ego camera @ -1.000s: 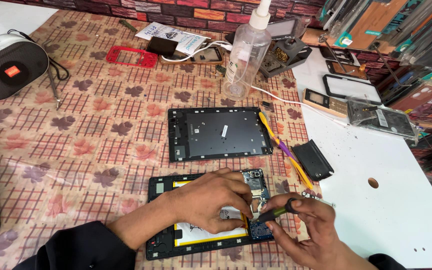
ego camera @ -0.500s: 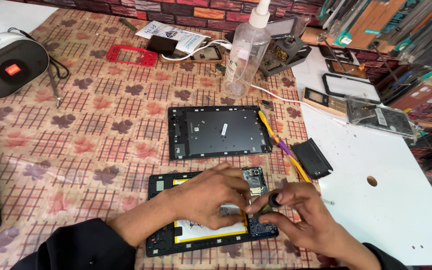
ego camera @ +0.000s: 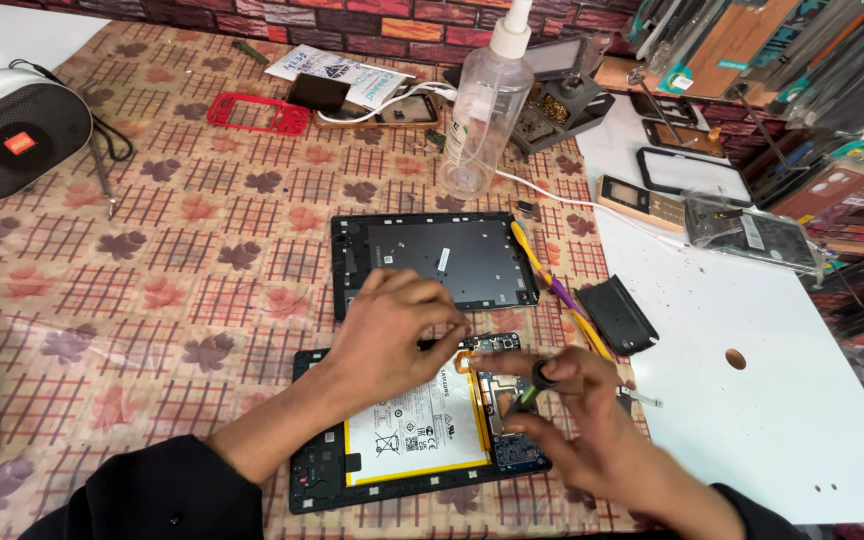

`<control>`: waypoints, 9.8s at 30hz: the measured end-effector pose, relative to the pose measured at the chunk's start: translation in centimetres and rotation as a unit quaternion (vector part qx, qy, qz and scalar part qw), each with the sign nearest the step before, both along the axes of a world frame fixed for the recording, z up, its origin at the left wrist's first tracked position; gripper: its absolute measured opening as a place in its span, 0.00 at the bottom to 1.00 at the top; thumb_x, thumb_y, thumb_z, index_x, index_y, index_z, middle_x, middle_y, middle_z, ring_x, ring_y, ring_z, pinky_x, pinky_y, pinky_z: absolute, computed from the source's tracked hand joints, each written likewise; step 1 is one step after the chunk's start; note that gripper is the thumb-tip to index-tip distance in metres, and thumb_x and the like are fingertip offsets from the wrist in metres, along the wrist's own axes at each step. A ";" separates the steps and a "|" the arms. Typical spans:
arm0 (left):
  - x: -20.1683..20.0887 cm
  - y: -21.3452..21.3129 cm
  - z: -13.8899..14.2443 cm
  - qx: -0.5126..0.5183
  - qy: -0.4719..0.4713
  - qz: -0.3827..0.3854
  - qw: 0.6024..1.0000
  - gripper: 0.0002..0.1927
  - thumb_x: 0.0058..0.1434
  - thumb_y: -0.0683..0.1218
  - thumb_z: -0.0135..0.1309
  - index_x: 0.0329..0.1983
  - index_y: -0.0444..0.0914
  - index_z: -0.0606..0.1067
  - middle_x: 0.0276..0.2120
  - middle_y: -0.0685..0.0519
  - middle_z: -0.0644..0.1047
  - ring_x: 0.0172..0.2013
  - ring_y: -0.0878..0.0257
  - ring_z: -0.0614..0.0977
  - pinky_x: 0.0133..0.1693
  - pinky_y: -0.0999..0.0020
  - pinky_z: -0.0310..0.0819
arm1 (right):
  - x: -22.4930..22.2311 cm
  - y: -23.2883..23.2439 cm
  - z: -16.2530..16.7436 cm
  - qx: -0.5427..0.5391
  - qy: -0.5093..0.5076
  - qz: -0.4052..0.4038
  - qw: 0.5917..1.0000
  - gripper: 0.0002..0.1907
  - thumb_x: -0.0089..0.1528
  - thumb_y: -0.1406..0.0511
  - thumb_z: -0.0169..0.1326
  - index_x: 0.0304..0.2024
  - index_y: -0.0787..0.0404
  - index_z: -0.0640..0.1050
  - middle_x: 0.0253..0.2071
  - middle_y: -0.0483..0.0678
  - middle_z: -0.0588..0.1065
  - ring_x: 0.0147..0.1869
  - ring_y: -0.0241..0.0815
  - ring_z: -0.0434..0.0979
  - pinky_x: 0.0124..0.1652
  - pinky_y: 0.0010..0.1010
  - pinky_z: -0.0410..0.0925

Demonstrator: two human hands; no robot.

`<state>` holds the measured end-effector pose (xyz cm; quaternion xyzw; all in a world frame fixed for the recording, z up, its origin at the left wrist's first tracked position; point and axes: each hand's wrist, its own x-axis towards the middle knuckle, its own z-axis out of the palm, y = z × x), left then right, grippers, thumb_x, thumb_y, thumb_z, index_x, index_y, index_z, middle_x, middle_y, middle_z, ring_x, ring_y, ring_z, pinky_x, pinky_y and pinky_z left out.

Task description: The person uses a screwdriver to remove screws from a disassembled tablet and places them on the back cover. The person then uses a prying tool to lift and disconnect internal components near the battery.

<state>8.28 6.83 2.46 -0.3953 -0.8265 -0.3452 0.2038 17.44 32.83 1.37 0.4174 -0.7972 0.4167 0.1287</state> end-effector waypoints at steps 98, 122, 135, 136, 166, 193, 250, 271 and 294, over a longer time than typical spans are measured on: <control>-4.8 -0.6 -2.1 0.171 -0.390 -0.113 0.897 0.07 0.52 0.34 0.65 0.35 0.33 0.81 0.34 0.48 0.85 0.34 0.65 0.86 0.41 0.72 0.85 | -1.4 -0.8 2.4 -0.289 -0.143 -0.188 0.928 0.43 0.60 0.80 0.55 0.66 0.51 0.46 0.49 0.61 0.76 0.50 0.47 0.81 0.45 0.35 0.80; -0.1 1.6 -2.3 0.209 -0.516 -0.329 0.763 0.11 0.58 0.36 0.66 0.43 0.31 0.80 0.39 0.49 0.84 0.41 0.66 0.85 0.45 0.73 0.82 | 0.6 -0.7 0.5 -0.243 0.010 -0.147 0.959 0.47 0.61 0.80 0.56 0.67 0.51 0.42 0.48 0.64 0.76 0.47 0.48 0.83 0.49 0.35 0.80; -0.4 1.6 -2.9 0.197 -0.513 -0.311 0.775 0.11 0.57 0.36 0.65 0.43 0.31 0.79 0.39 0.48 0.84 0.41 0.66 0.86 0.45 0.73 0.83 | 0.6 -0.8 0.5 -0.231 0.024 -0.134 0.963 0.44 0.62 0.81 0.56 0.64 0.49 0.44 0.49 0.65 0.76 0.49 0.49 0.83 0.49 0.36 0.80; -0.4 1.7 -3.0 0.197 -0.511 -0.312 0.776 0.11 0.57 0.36 0.65 0.43 0.30 0.80 0.39 0.48 0.84 0.41 0.66 0.86 0.45 0.72 0.83 | 0.6 -0.8 0.5 -0.231 0.021 -0.134 0.963 0.44 0.62 0.81 0.56 0.64 0.49 0.44 0.50 0.66 0.76 0.48 0.49 0.84 0.49 0.35 0.80; -0.1 1.4 -1.0 0.108 -0.274 -0.145 0.945 0.07 0.59 0.39 0.62 0.40 0.36 0.81 0.36 0.52 0.82 0.37 0.65 0.85 0.41 0.70 0.81 | -3.1 3.8 1.1 -0.104 -0.070 -0.005 0.992 0.42 0.59 0.80 0.60 0.64 0.52 0.49 0.48 0.62 0.76 0.49 0.48 0.85 0.43 0.35 0.84; -1.4 0.4 -3.0 -0.131 0.089 0.007 0.987 0.08 0.56 0.40 0.59 0.39 0.36 0.81 0.38 0.52 0.79 0.42 0.58 0.77 0.45 0.61 0.71 | -2.7 4.2 0.2 -0.031 -0.067 0.025 0.997 0.40 0.60 0.79 0.58 0.63 0.53 0.49 0.49 0.63 0.77 0.53 0.53 0.84 0.47 0.39 0.82; -1.6 0.3 -2.6 -0.130 0.070 0.002 0.989 0.07 0.57 0.39 0.58 0.39 0.37 0.80 0.38 0.52 0.78 0.42 0.57 0.78 0.43 0.59 0.73 | -3.5 3.6 -0.2 -0.102 -0.033 -0.011 0.994 0.37 0.60 0.76 0.62 0.56 0.51 0.50 0.44 0.59 0.76 0.47 0.49 0.86 0.47 0.40 0.80; -3.5 -3.5 1.6 0.047 0.046 0.171 0.983 0.08 0.60 0.40 0.57 0.40 0.43 0.82 0.41 0.53 0.82 0.42 0.57 0.83 0.39 0.61 0.80 | -8.0 10.2 4.1 0.249 -0.022 -0.437 0.864 0.17 0.60 0.60 0.62 0.49 0.61 0.81 0.37 0.54 0.81 0.30 0.53 0.79 0.34 0.43 0.71; -5.3 -5.1 -0.5 -0.013 -0.013 0.099 0.995 0.08 0.62 0.40 0.55 0.42 0.42 0.82 0.42 0.52 0.82 0.44 0.57 0.82 0.49 0.57 0.77 | -4.6 8.0 7.2 0.354 -0.191 -0.142 0.905 0.40 0.38 0.54 0.78 0.49 0.60 0.80 0.46 0.48 0.80 0.44 0.50 0.79 0.41 0.37 0.69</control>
